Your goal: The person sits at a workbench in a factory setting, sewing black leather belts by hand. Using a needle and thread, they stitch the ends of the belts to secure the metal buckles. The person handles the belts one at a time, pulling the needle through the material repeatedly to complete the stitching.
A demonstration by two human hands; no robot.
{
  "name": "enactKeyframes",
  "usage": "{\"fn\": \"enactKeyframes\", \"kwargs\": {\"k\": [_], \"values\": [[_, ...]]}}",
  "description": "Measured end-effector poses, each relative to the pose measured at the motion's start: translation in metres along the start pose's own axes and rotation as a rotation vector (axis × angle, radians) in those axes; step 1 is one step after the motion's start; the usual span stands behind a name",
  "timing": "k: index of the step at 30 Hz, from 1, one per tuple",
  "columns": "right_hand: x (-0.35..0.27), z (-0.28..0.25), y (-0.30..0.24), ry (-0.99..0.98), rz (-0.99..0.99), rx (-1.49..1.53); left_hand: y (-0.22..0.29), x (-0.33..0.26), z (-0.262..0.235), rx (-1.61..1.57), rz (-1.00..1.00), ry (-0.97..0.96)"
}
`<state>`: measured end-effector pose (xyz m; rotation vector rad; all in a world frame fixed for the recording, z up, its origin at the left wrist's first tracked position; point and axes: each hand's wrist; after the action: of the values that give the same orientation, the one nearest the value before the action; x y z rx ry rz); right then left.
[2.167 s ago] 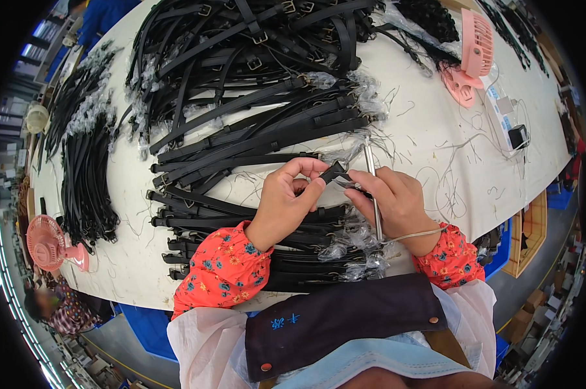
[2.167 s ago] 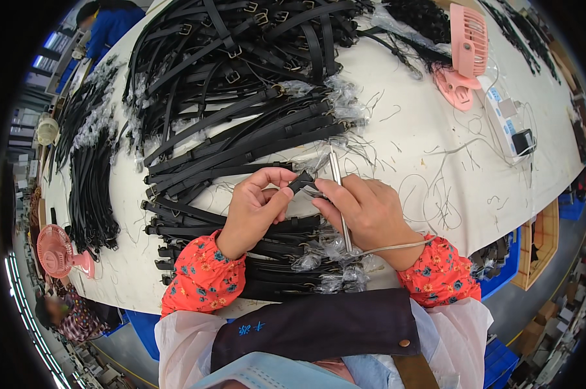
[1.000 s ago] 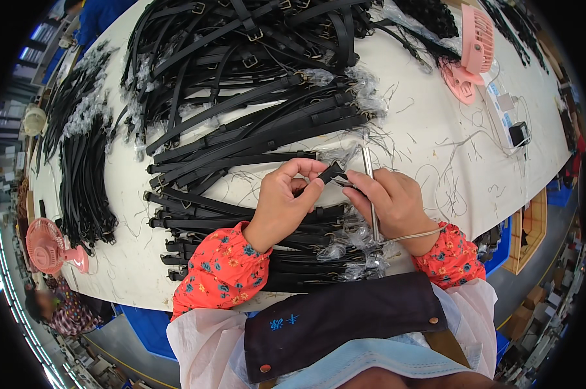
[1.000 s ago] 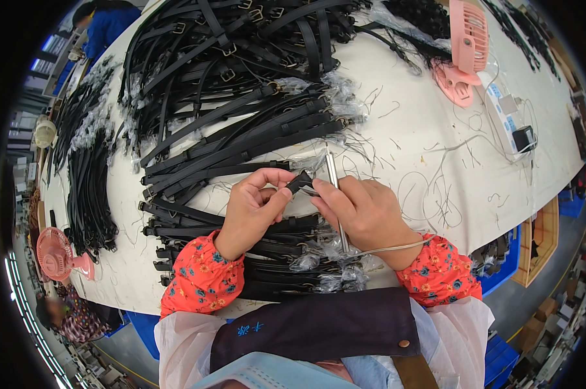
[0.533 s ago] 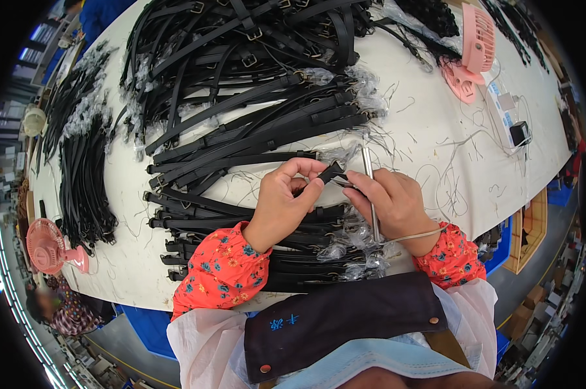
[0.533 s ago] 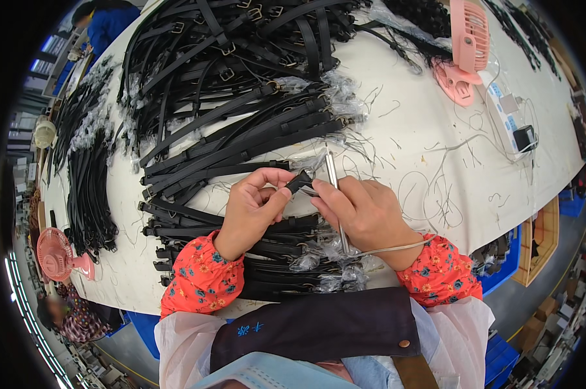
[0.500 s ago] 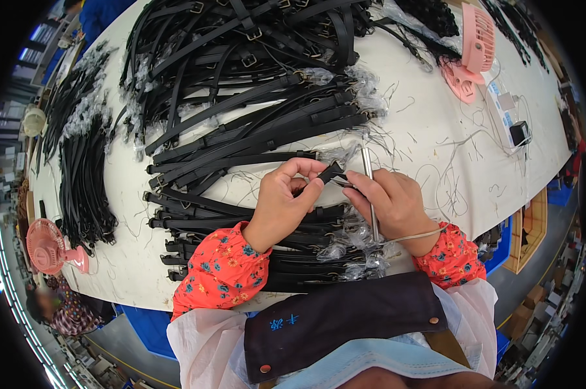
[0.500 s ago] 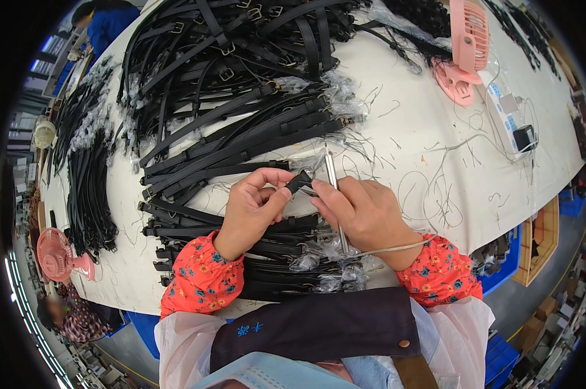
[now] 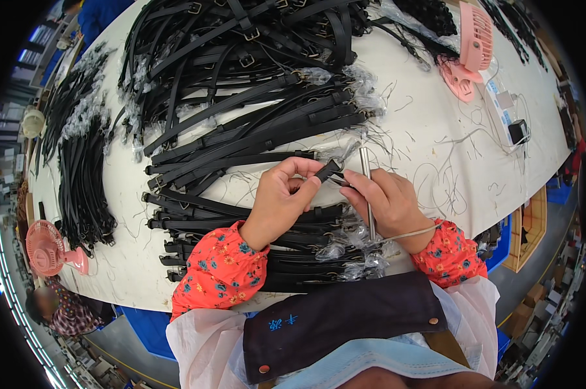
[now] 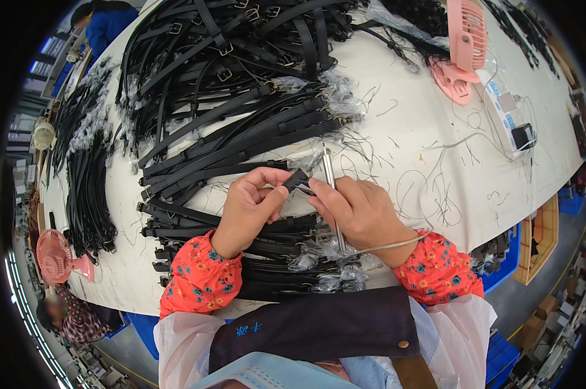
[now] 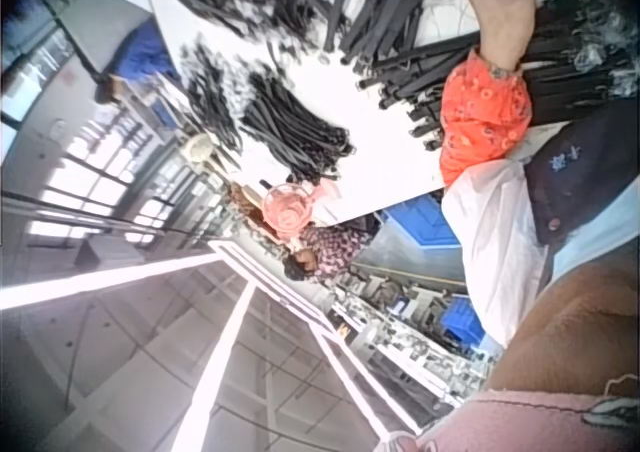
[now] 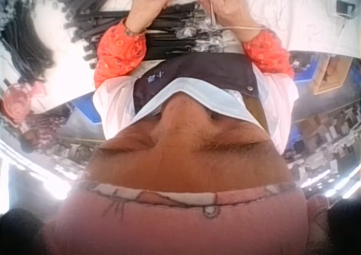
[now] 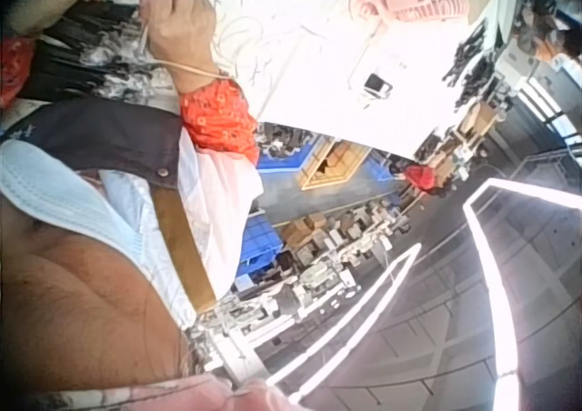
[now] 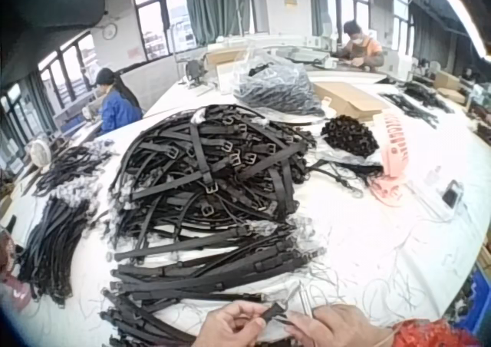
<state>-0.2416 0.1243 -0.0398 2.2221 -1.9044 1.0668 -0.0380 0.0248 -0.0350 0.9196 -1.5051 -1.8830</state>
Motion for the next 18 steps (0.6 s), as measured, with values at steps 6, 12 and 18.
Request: {"fn": "enactKeyframes", "kwargs": {"k": [6, 12, 18], "values": [[-0.0003, 0.0007, -0.0005, 0.009, 0.022, 0.053, -0.0024, 0.0005, -0.0015, 0.005, 0.012, -0.017], [-0.0009, 0.0009, -0.0014, 0.032, 0.017, 0.061, -0.0001, 0.0006, -0.0026, 0.03, 0.006, -0.026], [0.0017, 0.002, -0.0014, 0.0, -0.027, -0.001, -0.0014, 0.0024, -0.001, 0.024, -0.012, -0.036]]}}
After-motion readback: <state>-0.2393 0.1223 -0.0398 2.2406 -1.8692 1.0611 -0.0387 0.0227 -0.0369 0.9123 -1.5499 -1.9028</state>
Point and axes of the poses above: each hand's wrist, its own x-axis towards the middle knuckle, its own z-axis out of the palm, y = z × x, and after that the axes turned 11 degrees about z, right-handed
